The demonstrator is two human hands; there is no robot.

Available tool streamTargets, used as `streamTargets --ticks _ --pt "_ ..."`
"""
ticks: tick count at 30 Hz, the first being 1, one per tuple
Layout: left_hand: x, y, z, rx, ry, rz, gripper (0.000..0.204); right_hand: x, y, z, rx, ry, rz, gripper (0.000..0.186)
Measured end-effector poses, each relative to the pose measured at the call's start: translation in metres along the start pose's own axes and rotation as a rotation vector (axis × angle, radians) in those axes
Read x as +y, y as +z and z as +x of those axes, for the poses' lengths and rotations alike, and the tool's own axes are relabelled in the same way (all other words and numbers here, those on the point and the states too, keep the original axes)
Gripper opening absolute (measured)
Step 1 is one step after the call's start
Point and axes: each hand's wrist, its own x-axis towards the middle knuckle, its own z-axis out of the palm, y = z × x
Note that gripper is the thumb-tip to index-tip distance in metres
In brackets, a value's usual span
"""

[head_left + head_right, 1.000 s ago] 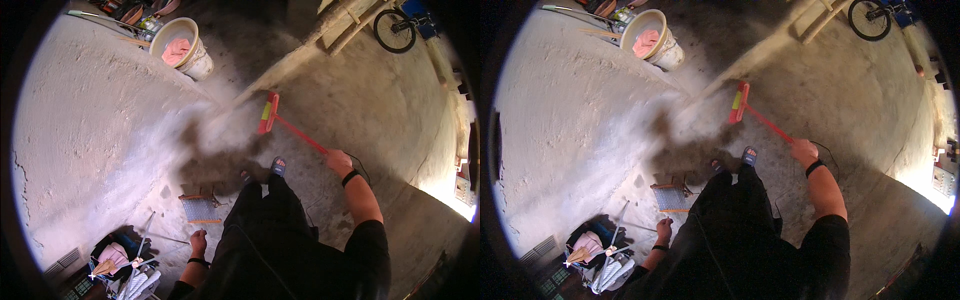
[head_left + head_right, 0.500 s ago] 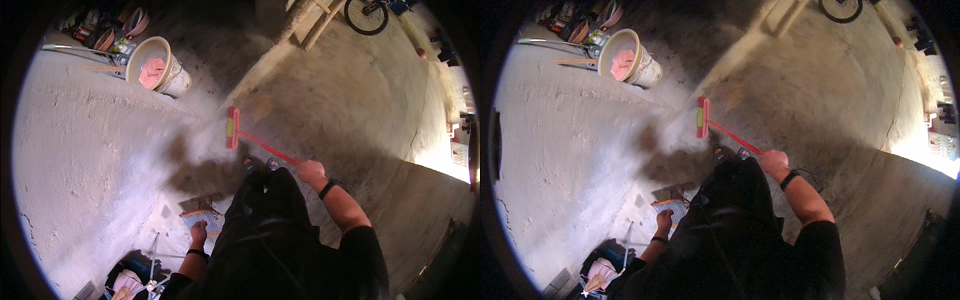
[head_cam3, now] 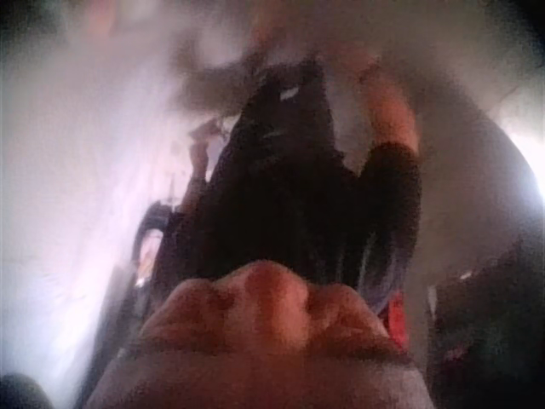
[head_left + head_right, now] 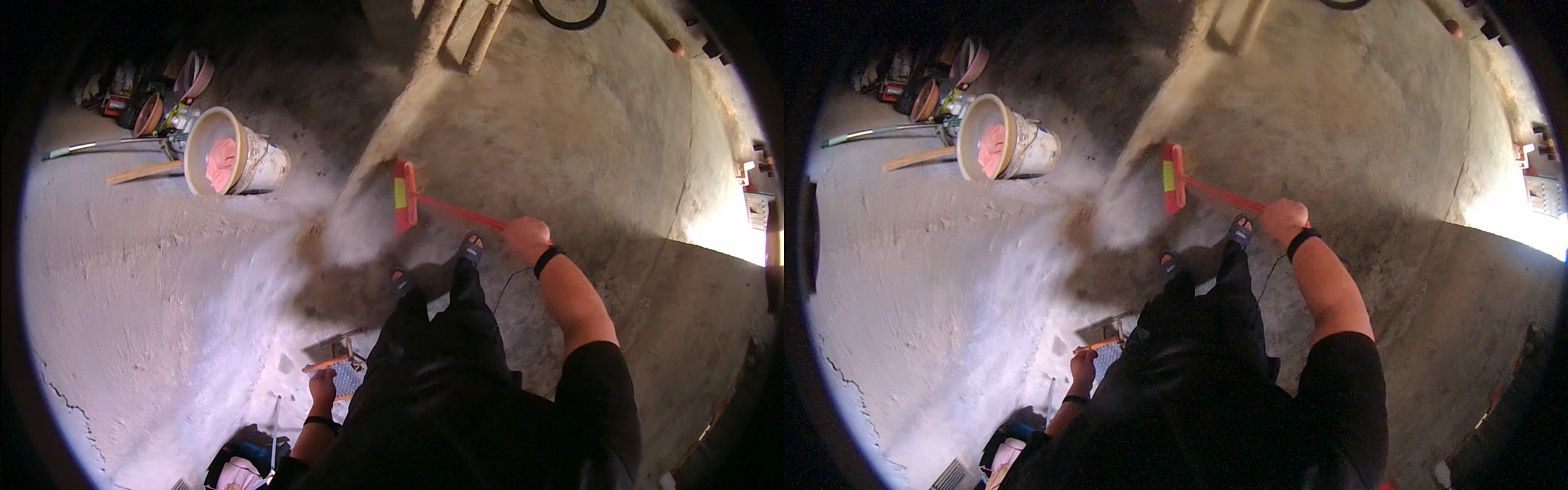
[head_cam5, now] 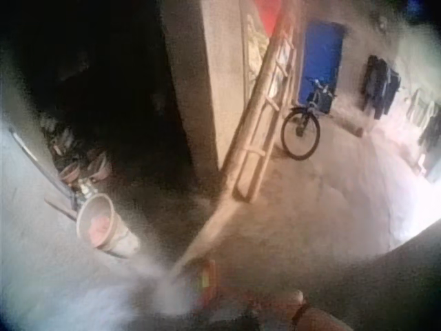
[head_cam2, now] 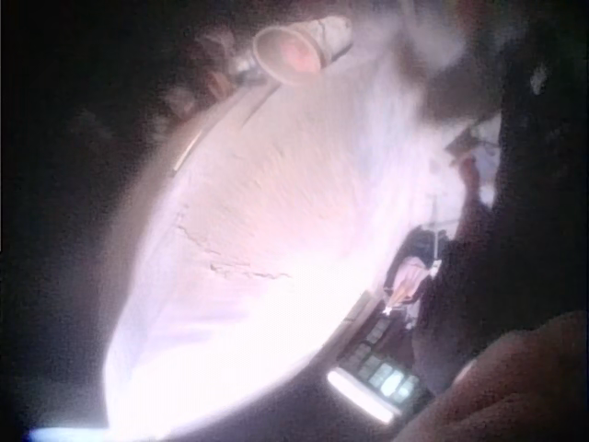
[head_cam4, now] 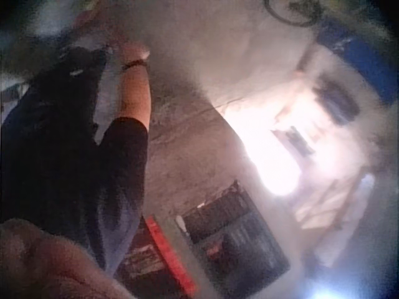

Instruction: The person sweeps a concrete floor with a red broom, moving debris toward the doorway and outside. They sweep around a bicycle, clothes rack, and a small stool, then exit to the exterior and sweep the threshold before returning inside to continue sweeping.

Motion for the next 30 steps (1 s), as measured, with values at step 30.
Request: streamTargets --ticks 30 --pt "0.214 0.036 0.023 -0.051 0.150 0.058 0.031 0.192 0.034 0.016 0.118 0.017 0.158 0.027"
